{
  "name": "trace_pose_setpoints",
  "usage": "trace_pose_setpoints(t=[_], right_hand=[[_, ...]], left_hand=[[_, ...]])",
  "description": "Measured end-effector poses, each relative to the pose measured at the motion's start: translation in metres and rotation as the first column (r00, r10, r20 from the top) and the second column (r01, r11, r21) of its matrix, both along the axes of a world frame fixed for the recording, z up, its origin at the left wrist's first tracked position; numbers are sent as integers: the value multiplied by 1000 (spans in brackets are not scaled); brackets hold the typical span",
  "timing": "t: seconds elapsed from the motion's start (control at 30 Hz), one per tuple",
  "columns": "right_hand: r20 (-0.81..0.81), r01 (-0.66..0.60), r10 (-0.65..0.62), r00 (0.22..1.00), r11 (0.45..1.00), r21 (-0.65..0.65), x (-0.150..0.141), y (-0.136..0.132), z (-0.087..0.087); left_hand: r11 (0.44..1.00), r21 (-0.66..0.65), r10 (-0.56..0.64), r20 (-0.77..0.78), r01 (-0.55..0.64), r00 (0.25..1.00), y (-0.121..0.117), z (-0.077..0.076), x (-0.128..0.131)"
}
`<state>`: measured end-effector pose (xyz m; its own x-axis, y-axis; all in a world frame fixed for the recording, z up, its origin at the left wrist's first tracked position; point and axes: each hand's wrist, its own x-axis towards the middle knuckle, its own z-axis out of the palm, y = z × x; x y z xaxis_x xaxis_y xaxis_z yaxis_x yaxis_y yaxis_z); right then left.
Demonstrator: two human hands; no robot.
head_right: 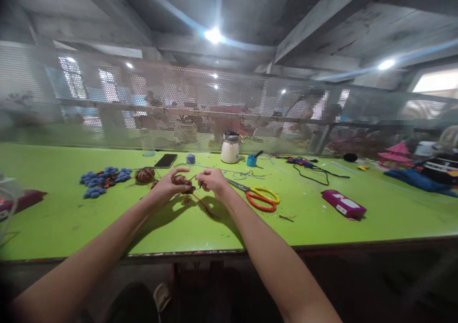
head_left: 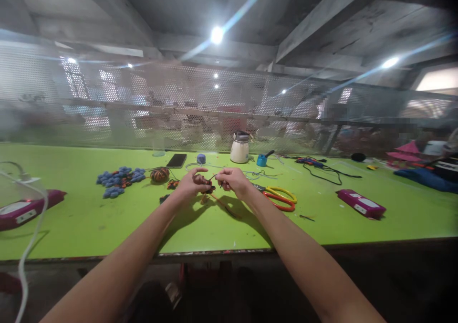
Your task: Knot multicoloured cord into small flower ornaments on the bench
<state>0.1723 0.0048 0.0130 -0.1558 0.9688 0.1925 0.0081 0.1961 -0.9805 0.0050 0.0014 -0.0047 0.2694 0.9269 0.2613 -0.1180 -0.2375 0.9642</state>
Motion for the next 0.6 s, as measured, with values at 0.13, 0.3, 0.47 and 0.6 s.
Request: trace_pose_setpoints(t=[0.13,0.3,0.47,0.6], right_hand=[[-6,-6,7,1000,998,60,2,-3,5],[0,-49,50,999,993,106,3,-9,11],[20,-114,113,993,988,106,6,-11,14],[49,-104,97,994,983,152,10,-13,18]], left_hand=[[1000,26,3,19,-4,1000,-2,3,0],[999,38,-24,25,23,999,-6,7,1],[997,30,-65,12,64,998,-8,9,-1],[993,-6,-118,17,118,993,-12,10,-2]])
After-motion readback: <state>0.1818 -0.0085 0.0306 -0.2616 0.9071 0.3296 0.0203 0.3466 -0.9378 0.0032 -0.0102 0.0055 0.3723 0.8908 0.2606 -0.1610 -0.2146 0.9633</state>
